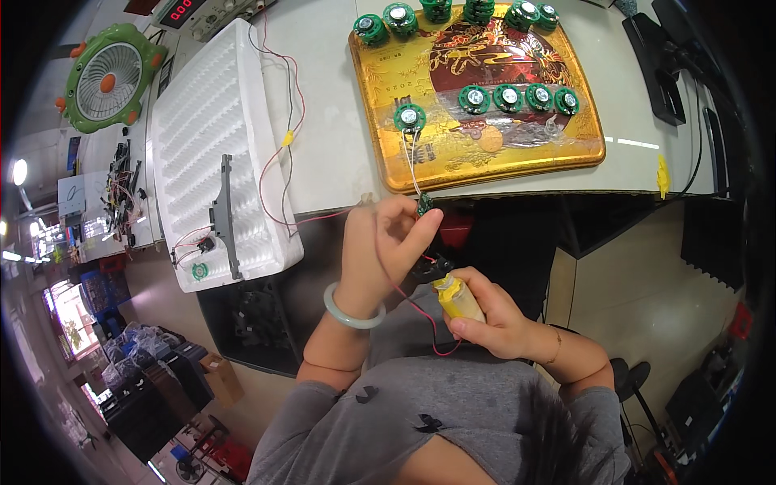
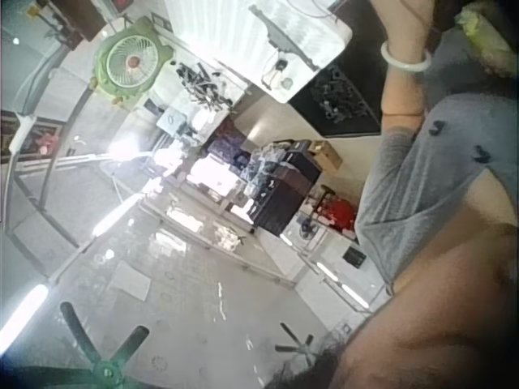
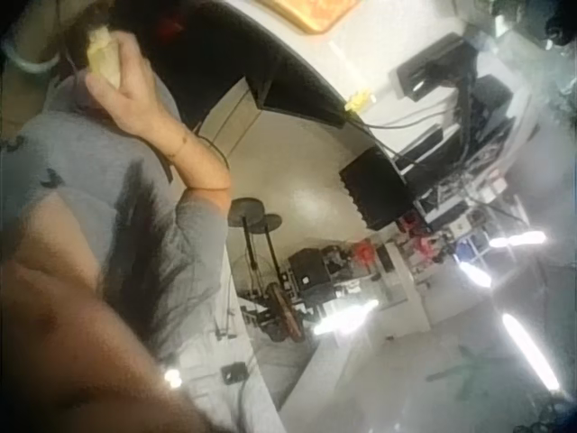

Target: Soldering wires from small speakers onto circuit boards.

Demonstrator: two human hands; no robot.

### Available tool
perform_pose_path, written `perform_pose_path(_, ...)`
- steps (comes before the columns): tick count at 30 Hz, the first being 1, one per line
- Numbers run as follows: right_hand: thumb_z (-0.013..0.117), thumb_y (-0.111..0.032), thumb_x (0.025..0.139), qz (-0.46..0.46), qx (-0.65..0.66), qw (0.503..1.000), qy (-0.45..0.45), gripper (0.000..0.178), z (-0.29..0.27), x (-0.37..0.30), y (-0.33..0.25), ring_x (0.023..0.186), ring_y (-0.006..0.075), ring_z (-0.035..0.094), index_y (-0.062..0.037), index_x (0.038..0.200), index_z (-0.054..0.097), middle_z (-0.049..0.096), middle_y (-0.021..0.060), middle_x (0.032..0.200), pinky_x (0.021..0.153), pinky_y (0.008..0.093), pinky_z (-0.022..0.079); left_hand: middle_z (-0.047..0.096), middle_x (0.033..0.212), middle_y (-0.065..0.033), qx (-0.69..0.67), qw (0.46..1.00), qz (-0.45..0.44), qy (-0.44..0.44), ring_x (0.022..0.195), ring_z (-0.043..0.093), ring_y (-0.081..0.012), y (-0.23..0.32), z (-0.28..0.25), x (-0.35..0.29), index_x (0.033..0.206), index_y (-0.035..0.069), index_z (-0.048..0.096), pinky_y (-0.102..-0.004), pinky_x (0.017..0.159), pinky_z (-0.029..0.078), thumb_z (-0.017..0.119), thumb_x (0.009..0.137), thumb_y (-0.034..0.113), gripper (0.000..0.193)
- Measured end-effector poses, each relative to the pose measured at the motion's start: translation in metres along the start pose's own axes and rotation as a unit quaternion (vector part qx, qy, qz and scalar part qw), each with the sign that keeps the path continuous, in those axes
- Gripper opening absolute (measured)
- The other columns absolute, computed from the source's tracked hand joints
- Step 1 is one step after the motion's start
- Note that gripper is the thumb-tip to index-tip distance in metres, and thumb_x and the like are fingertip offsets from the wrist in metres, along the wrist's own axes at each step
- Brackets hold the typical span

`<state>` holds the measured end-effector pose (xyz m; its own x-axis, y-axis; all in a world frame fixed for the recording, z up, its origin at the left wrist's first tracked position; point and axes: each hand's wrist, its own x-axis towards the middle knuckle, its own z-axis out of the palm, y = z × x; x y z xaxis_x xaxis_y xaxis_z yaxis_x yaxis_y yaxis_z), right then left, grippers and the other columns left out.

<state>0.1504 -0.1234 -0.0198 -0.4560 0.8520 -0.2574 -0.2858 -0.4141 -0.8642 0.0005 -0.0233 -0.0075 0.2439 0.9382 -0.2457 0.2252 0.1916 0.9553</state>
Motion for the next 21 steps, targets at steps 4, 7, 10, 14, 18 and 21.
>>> perform_pose_path(4,0.056,-0.021,0.079,0.010,-0.008,1.000,0.000,0.041,-0.001,0.002,0.002,0.068,0.0156,0.052,-0.0020,0.111,0.038,0.052,0.0077,0.078,0.060,0.0268,0.040,0.054,0.056,-0.0015,0.047,0.996,-0.058,-0.043,0.050,0.046,-0.0035,0.009,0.000,0.005,0.074,-0.006,0.056,-0.0185,0.045,0.035,0.060,0.077,0.011,0.017)
perform_pose_path(7,0.056,-0.021,0.079,0.031,-0.005,0.999,-0.007,0.041,-0.003,0.003,0.000,0.067,0.0156,0.052,-0.0020,0.111,0.037,0.052,0.0075,0.077,0.060,0.0267,0.041,0.054,0.059,-0.0028,-0.023,0.995,-0.081,-0.051,0.051,0.049,-0.0055,0.011,0.002,0.004,0.076,-0.006,0.056,-0.0185,0.046,0.038,0.056,0.079,0.009,0.015)
perform_pose_path(10,0.056,-0.021,0.079,0.025,-0.007,1.000,-0.006,0.042,-0.004,0.002,0.002,0.066,0.0152,0.052,-0.0019,0.111,0.037,0.052,0.0074,0.078,0.059,0.0264,0.041,0.054,0.050,-0.0029,-0.049,0.996,-0.068,-0.033,0.044,0.048,-0.0046,0.007,0.004,0.004,0.072,-0.002,0.057,-0.0165,0.043,0.035,0.054,0.079,0.009,0.013)
perform_pose_path(14,0.052,-0.015,0.081,0.002,0.006,1.000,-0.017,0.038,-0.003,0.004,0.002,0.061,0.0075,0.045,-0.0026,0.112,0.033,0.048,0.0030,0.073,0.054,0.0201,0.039,0.055,0.051,-0.0037,-0.062,0.996,-0.062,-0.035,0.044,0.048,-0.0051,0.005,0.002,0.003,0.072,-0.001,0.057,-0.0165,0.043,0.035,0.053,0.079,0.009,0.014)
perform_pose_path(18,0.052,-0.016,0.081,-0.011,0.017,1.000,-0.017,0.039,-0.005,0.003,0.004,0.060,0.0075,0.045,-0.0026,0.113,0.033,0.048,0.0032,0.074,0.053,0.0196,0.039,0.056,0.053,-0.0044,-0.060,0.995,-0.060,-0.043,0.046,0.049,-0.0054,0.003,0.002,0.005,0.074,-0.001,0.058,-0.0165,0.044,0.036,0.052,0.080,0.010,0.014)
perform_pose_path(21,0.052,-0.016,0.081,-0.014,0.011,1.000,-0.023,0.040,-0.005,0.004,0.001,0.060,0.0075,0.046,-0.0028,0.113,0.032,0.048,0.0033,0.074,0.053,0.0196,0.039,0.057,0.054,-0.0048,-0.060,0.996,-0.054,-0.036,0.046,0.048,-0.0050,0.002,0.003,0.004,0.078,-0.002,0.059,-0.0165,0.043,0.035,0.052,0.080,0.010,0.014)
